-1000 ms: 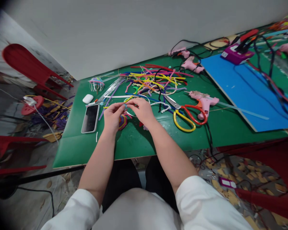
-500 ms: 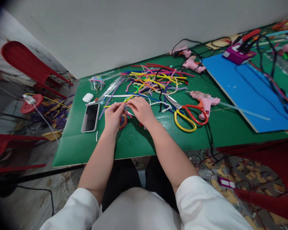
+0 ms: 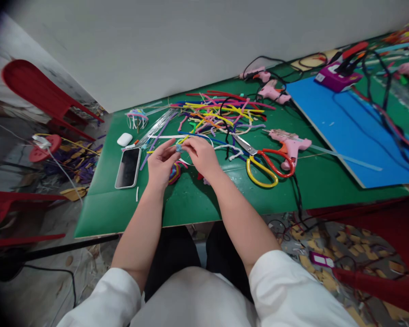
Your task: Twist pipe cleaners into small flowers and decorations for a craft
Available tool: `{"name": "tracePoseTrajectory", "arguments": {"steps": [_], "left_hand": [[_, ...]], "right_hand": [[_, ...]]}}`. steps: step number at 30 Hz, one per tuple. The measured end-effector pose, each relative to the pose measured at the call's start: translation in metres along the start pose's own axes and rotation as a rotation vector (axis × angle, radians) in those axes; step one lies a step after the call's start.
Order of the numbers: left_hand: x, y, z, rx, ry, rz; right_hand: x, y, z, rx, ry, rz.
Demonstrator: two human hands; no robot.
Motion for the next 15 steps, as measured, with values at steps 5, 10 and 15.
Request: {"name": "tracePoseTrajectory", "arguments": {"steps": [5,10,15], "left_hand": [[-0.0010,0.0008,-0.0003,0.002,-0.041,0.035],[-0.0025,-0.0002,-0.0017,0.008,-0.086,0.118],[-0.0009,-0.0025,-0.0032,-0.010,-0.057,0.132]], "right_hand": [[0.0000,-0.0007,-0.0005,-0.018,0.008,0.010],[0.0001,-0.0037,-0.0019,-0.003,-0.041,0.001],[0.0011,-0.0058,-0.0023,0.000,-0.089,0.028]]}}
Point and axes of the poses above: each hand's wrist, its own z-axis towards the middle knuckle, its own y-axis out of the back of the hand, x = y × z, the point moved 2 cm from there along z, towards the middle knuckle, and after that the axes turned 5 degrees about y, right-handed, at the moved point
